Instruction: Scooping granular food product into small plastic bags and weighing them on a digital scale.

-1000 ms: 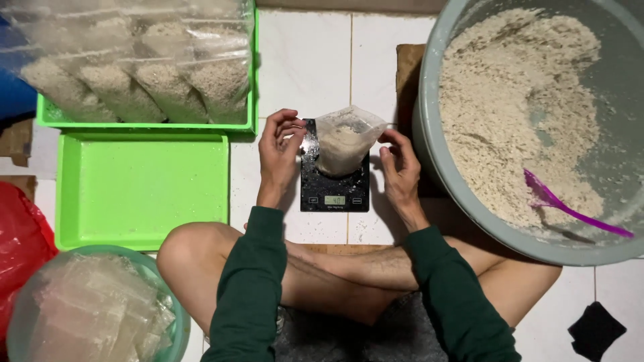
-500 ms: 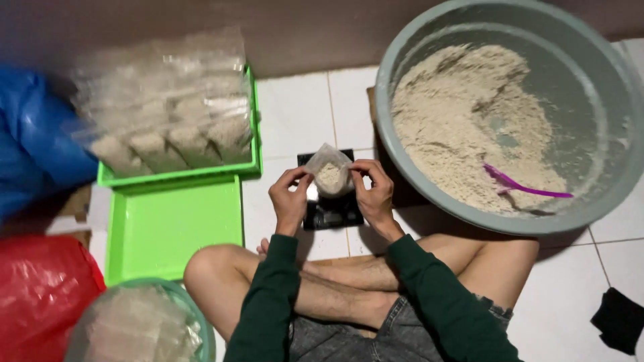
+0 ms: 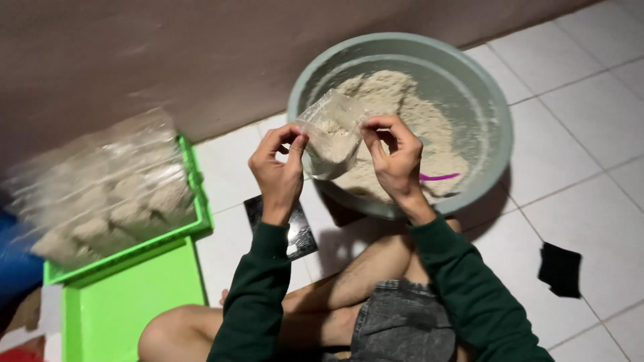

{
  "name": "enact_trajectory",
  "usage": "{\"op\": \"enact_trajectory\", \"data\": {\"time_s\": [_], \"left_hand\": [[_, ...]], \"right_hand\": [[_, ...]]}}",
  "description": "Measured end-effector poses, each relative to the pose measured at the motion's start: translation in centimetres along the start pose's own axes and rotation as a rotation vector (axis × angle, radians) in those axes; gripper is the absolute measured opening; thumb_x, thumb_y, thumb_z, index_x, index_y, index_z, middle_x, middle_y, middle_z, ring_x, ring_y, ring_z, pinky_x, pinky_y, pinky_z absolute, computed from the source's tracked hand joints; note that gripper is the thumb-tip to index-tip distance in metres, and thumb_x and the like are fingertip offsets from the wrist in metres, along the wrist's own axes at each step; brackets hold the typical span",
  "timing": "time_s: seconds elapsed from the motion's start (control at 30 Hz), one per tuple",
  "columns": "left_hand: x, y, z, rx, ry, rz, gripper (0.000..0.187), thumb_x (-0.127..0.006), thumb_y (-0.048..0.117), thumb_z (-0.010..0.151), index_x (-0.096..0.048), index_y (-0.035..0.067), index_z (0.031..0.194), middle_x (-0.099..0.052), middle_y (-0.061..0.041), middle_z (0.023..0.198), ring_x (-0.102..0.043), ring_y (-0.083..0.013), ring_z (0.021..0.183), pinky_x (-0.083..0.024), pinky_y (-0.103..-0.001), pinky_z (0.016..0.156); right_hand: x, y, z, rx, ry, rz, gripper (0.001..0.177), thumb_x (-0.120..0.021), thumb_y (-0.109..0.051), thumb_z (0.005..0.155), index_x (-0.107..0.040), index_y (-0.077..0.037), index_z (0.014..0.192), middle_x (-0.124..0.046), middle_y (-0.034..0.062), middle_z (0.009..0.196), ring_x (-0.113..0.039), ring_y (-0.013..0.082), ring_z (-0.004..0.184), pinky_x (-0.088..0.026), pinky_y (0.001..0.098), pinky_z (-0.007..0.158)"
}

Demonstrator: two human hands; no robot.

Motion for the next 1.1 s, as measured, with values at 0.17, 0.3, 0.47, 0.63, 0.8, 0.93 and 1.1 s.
{"op": "enact_trajectory", "data": {"time_s": [0.17, 0.3, 0.47, 0.63, 0.8, 0.93, 1.1], "left_hand": [[-4.2, -4.7, -2.4, 0.062, -0.079, 0.041, 0.009, -0.075, 0.001, 0.082, -0.072, 0.008, 0.088, -0.071, -0.009, 0.076, -0.068, -0.0246, 0.072, -0.05, -0.033, 0.065], [-6.3, -8.7, -5.3, 0.198, -0.134, 0.068, 0.011, -0.074, -0.001, 0.081, -0.072, 0.007, 0.088, -0.072, -0.011, 0.079, -0.07, -0.0267, 0.075, -0.052, -0.034, 0.066], [-6.7, -11.0, -6.2, 0.326, -0.074, 0.034, 0.012, -0.07, 0.0, 0.084, -0.071, 0.01, 0.09, -0.072, -0.009, 0.079, -0.068, -0.0217, 0.075, -0.053, -0.032, 0.066], [-8.0, -10.9, -6.6, 0.337, -0.044, 0.051, 0.01, -0.071, 0.004, 0.086, -0.069, 0.012, 0.092, -0.07, -0.007, 0.08, -0.067, -0.0235, 0.075, -0.054, -0.032, 0.068], [-9.9, -10.5, -7.0, 0.243, -0.003, 0.142, 0.003, -0.067, 0.02, 0.094, -0.065, 0.02, 0.096, -0.069, 0.002, 0.088, -0.065, -0.021, 0.082, -0.05, -0.03, 0.072], [-9.8, -11.3, -8.1, 0.182, 0.045, 0.214, 0.004, -0.064, 0.017, 0.096, -0.065, 0.017, 0.1, -0.067, -0.002, 0.091, -0.063, -0.0257, 0.083, -0.05, -0.036, 0.077], [-9.8, -9.9, -8.2, 0.124, 0.086, 0.33, 0.01, -0.055, 0.024, 0.102, -0.061, 0.016, 0.102, -0.063, 0.0, 0.09, -0.062, -0.0242, 0.083, -0.045, -0.035, 0.079]], "right_hand": [[3.2, 4.9, -0.9, -0.034, -0.082, -0.202, 0.009, -0.072, -0.001, 0.088, -0.072, -0.006, 0.095, -0.069, 0.0122, 0.084, -0.069, 0.0237, 0.081, -0.058, 0.0357, 0.074], [4.2, 9.7, -2.9, -0.072, -0.269, -0.411, 0.017, -0.073, -0.001, 0.081, -0.072, -0.014, 0.091, -0.072, 0.0064, 0.079, -0.072, 0.0265, 0.077, -0.058, 0.0358, 0.067], [6.2, 5.8, -1.5, -0.064, -0.555, -0.766, 0.013, -0.066, -0.013, 0.087, -0.073, -0.009, 0.098, -0.074, 0.0173, 0.087, -0.071, 0.0377, 0.084, -0.057, 0.0475, 0.072], [9.8, 11.6, -2.5, -0.358, -0.988, -1.491, 0.041, -0.057, -0.046, 0.09, -0.072, -0.011, 0.106, -0.074, 0.0173, 0.093, -0.071, 0.0394, 0.095, -0.054, 0.051, 0.085], [10.2, 11.3, -2.0, -0.426, -1.081, -1.386, 0.029, -0.053, -0.027, 0.086, -0.078, -0.016, 0.077, -0.076, 0.0127, 0.079, -0.074, 0.0356, 0.088, -0.056, 0.045, 0.079], [13.6, 16.7, -2.2, -0.307, -1.068, -1.478, 0.03, -0.053, -0.023, 0.087, -0.078, -0.013, 0.075, -0.075, 0.0146, 0.076, -0.074, 0.0368, 0.08, -0.057, 0.051, 0.073], [16.8, 18.4, 0.4, 0.002, -0.928, -1.727, 0.03, -0.053, -0.031, 0.088, -0.077, -0.019, 0.072, -0.071, 0.006, 0.068, -0.073, 0.0274, 0.075, -0.056, 0.0408, 0.067]]}}
Point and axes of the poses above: each hand's wrist, its own z-axis towards the middle knuckle, its own x-axis out of the back of the hand, y = z × x, the point moved 6 cm from there along z, towards the middle knuckle
